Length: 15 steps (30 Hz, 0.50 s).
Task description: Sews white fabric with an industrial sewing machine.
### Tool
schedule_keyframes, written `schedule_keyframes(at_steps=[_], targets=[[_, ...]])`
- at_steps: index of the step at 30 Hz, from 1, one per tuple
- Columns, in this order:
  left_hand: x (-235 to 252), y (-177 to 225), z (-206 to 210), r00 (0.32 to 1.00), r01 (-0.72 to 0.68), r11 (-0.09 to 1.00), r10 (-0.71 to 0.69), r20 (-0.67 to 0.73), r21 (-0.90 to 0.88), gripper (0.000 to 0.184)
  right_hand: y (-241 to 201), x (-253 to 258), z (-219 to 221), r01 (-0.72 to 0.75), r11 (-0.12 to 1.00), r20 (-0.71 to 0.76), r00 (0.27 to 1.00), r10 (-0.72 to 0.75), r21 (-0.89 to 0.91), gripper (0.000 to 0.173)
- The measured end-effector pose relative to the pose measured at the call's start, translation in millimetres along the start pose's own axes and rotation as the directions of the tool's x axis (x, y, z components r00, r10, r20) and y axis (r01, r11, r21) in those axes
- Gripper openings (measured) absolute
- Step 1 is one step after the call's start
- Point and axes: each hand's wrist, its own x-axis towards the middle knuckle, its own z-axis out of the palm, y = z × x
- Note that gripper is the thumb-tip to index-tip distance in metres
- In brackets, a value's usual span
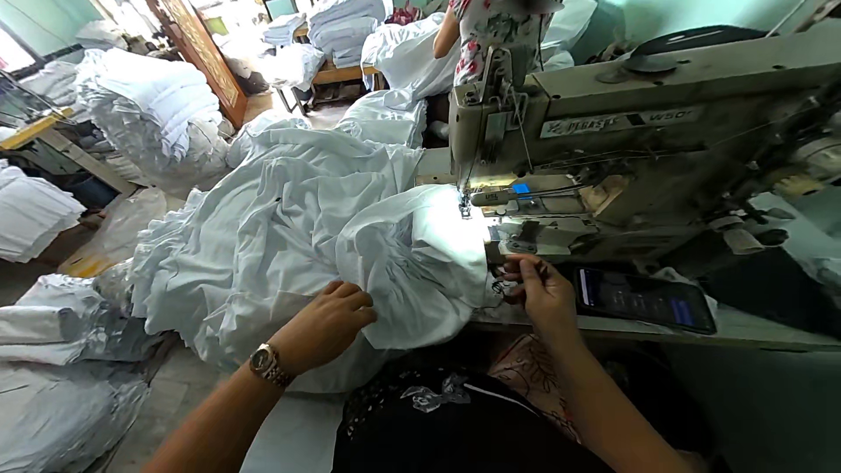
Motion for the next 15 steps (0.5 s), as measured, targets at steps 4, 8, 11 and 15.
schedule_keyframes(at_steps=[4,8,11,15], targets=[[-4,13,35,0.998,-0.038,0.992,0.031,0.060,0.122,0.012,13,-6,7,-0.086,0.994,0.055,0.994,0.090,-0.066,0.033],[3,21,2,0.994,-0.105,0.981,0.099,-0.040,-0.162,0.006,-15,16,6,0.229,0.956,0.028,0.973,-0.228,-0.185,0.025],[-20,17,-97,0.987,-0.058,0.938,0.003,-0.158,-0.342,0.016,-43,48,8,0.415,0.880,0.204,0.905,-0.373,-0.232,0.026],[-111,-44,-164,0.816,-0.367,0.816,0.052,-0.575,-0.447,0.019,-59,87,14,0.444,0.859,0.493,0.824,-0.279,-0.255,0.031]])
